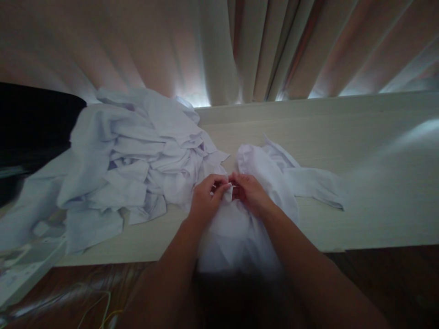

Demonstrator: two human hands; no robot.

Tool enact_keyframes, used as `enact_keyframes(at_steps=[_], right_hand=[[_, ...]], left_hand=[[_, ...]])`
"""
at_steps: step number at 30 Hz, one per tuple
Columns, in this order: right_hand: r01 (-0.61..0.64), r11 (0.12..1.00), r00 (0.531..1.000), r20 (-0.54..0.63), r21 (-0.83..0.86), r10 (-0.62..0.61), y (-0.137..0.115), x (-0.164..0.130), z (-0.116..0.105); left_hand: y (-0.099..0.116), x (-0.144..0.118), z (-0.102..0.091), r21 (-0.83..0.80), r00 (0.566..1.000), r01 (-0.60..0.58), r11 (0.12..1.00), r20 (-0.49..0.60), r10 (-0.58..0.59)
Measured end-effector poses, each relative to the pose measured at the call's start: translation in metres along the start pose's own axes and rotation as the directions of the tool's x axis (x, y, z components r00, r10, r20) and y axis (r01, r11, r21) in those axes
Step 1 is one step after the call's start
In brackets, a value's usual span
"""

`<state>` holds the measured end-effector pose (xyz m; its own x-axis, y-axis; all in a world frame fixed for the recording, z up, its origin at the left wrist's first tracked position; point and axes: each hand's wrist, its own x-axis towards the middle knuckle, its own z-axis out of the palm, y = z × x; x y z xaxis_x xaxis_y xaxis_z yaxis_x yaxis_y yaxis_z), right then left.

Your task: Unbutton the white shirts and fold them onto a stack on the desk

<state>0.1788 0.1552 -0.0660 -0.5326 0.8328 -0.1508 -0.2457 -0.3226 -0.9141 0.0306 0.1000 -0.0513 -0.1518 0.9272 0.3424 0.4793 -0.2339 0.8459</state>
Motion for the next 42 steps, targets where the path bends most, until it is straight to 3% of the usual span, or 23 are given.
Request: enact_keyframes(at_steps=[5, 9, 12, 14, 17, 20, 23, 28, 33, 38, 42], right_hand=[[0.002, 0.998, 1.000, 0.017, -0.068, -0.001, 0.001, 0.001, -0.004], [0.059, 0.986, 0.994, -0.085, -0.154, -0.073, 0.001, 0.003, -0.008], [0.119, 0.958, 0.970, -0.173, -0.261, -0.168, 0.000, 0.005, -0.008], [0.174, 0.928, 0.948, -0.200, -0.330, -0.249, 0.000, 0.004, -0.006], [0.261, 0.878, 0.921, -0.169, -0.402, -0.351, 0.002, 0.001, 0.000], [0.302, 0.837, 0.908, -0.128, -0.457, -0.398, 0.004, -0.004, 0.008], [0.299, 0.830, 0.913, -0.110, -0.470, -0.392, 0.007, -0.005, 0.010], [0.259, 0.904, 0.949, -0.085, -0.339, -0.304, 0.012, -0.002, 0.008], [0.233, 0.860, 0.934, -0.142, -0.455, -0.328, 0.011, -0.003, 0.011], [0.201, 0.774, 0.906, -0.187, -0.600, -0.380, 0.006, -0.005, 0.010], [0.217, 0.790, 0.878, -0.238, -0.573, -0.415, 0.007, -0.005, 0.008]], left_hand=[[0.000, -0.002, 0.001, 0.010, 0.998, -0.009, 1.000, 0.064, 0.009], [-0.001, 0.002, 0.000, 0.026, 0.994, 0.065, 0.998, -0.085, -0.062], [-0.003, 0.006, -0.002, 0.021, 0.965, 0.142, 0.990, -0.224, -0.134], [-0.005, 0.008, -0.003, -0.065, 0.942, 0.217, 0.974, -0.249, -0.227], [-0.005, 0.009, -0.004, -0.228, 0.915, 0.310, 0.923, -0.194, -0.355], [-0.003, 0.008, -0.002, -0.294, 0.907, 0.337, 0.895, -0.154, -0.392], [-0.001, 0.007, -0.001, -0.304, 0.904, 0.344, 0.889, -0.149, -0.401], [-0.001, 0.008, 0.000, -0.265, 0.893, 0.348, 0.899, -0.200, -0.404], [0.003, 0.006, 0.001, -0.258, 0.884, 0.343, 0.903, -0.235, -0.404], [0.007, 0.004, 0.003, -0.376, 0.903, 0.364, 0.852, -0.083, -0.422], [0.010, 0.004, 0.002, -0.409, 0.860, 0.474, 0.780, 0.024, -0.510]])
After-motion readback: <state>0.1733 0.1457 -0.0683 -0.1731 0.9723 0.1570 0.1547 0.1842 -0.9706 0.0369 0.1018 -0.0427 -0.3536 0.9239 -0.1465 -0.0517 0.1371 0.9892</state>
